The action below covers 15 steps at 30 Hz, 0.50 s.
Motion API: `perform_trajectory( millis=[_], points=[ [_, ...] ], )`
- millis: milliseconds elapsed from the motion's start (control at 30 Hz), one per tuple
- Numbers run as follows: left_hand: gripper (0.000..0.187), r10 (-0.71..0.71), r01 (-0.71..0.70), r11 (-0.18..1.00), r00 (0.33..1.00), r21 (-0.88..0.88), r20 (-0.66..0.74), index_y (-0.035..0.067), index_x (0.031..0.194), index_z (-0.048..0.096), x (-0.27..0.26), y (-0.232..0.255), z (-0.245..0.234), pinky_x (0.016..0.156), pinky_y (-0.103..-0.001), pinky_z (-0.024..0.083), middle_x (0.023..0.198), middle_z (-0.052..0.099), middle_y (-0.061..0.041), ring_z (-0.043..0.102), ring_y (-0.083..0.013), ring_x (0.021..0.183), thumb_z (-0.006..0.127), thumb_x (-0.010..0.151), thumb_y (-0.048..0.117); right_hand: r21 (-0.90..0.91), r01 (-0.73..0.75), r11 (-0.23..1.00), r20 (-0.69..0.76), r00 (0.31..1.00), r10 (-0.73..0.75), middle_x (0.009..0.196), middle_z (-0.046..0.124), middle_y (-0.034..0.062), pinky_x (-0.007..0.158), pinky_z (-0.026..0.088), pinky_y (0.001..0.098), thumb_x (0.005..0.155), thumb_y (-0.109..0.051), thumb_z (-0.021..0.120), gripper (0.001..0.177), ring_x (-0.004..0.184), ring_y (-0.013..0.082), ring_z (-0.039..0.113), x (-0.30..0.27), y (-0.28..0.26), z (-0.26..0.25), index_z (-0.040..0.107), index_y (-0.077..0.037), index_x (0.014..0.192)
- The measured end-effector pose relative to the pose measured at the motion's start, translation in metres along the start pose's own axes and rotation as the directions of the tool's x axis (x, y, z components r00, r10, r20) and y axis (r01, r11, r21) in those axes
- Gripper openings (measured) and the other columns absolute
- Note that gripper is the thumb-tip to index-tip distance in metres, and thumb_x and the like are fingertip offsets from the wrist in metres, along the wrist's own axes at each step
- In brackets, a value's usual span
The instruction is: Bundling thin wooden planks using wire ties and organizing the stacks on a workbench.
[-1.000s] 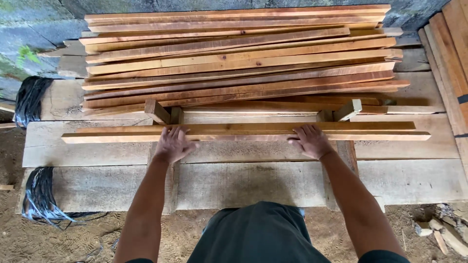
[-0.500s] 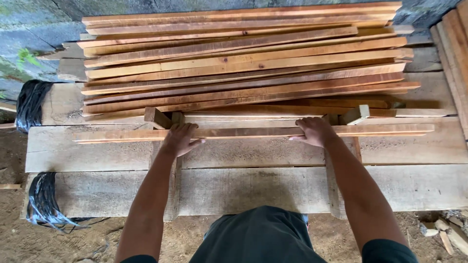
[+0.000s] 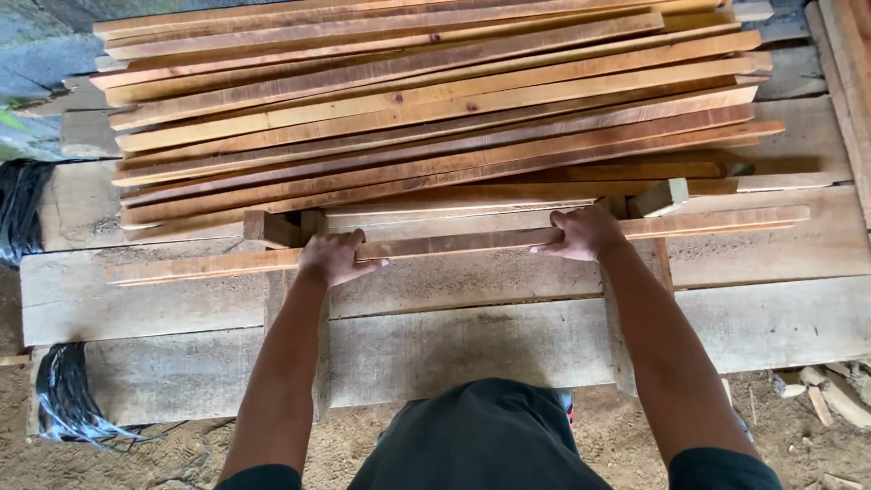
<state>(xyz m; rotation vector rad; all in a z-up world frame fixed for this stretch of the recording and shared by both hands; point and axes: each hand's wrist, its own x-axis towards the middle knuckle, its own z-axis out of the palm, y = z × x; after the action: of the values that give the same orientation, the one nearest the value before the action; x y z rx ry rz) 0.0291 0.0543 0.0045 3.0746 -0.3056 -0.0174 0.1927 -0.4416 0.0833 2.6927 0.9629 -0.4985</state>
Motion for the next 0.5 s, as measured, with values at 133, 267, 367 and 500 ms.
perform_trajectory(
  millis=[133,267,367,500],
  points=[
    [0.063,-0.264,0.332,0.927,0.908,-0.175,0.326,0.032,0.099,0.066,0.018,0.001,-0.017,0.084,-0.045,0.058,0.090,0.078,-0.001,0.077,-0.0302,0.097,0.040,0.084,0.088,0.083,-0.044,0.996,0.089,0.995,0.036,0.099,0.081,0.0050,0.091,0.058,0.0457,0.076,-0.093,0.046,0.074,0.101,0.0297,0.078,0.014,0.007,0.022,0.065,-0.029,0.107],
    [0.089,-0.507,0.638,0.734,0.742,-0.231,0.438,0.031,0.114,0.073,0.035,0.010,-0.028,0.099,-0.050,0.051,0.106,0.078,-0.009,0.072,-0.0350,0.112,0.015,0.090,0.094,0.509,-0.323,0.798,0.173,0.946,0.273,0.099,0.081,0.0060,0.100,0.050,0.0529,0.103,-0.073,0.028,0.066,0.108,0.0353,0.074,0.033,0.009,0.028,0.074,-0.026,0.108],
    [0.091,-0.627,0.729,0.636,0.679,-0.252,0.383,0.022,0.095,0.075,0.043,0.004,-0.004,0.092,-0.054,0.052,0.096,0.077,-0.016,0.073,-0.0403,0.104,0.020,0.092,0.095,0.689,-0.448,0.570,0.142,0.854,0.500,0.082,0.078,-0.0059,0.098,0.052,0.0520,0.100,-0.089,0.011,0.083,0.102,0.0268,0.074,0.052,0.027,0.057,0.076,-0.039,0.108],
    [0.080,-0.672,0.777,0.599,0.620,-0.196,0.405,0.025,0.092,0.073,0.048,0.012,-0.018,0.091,-0.052,0.053,0.093,0.078,-0.012,0.074,-0.0372,0.102,0.028,0.089,0.091,0.460,-0.564,0.686,0.190,0.817,0.544,0.114,0.079,0.0076,0.097,0.051,0.0543,0.098,-0.090,0.014,0.085,0.112,0.0376,0.072,0.050,0.005,0.028,0.074,-0.036,0.124]
  ],
)
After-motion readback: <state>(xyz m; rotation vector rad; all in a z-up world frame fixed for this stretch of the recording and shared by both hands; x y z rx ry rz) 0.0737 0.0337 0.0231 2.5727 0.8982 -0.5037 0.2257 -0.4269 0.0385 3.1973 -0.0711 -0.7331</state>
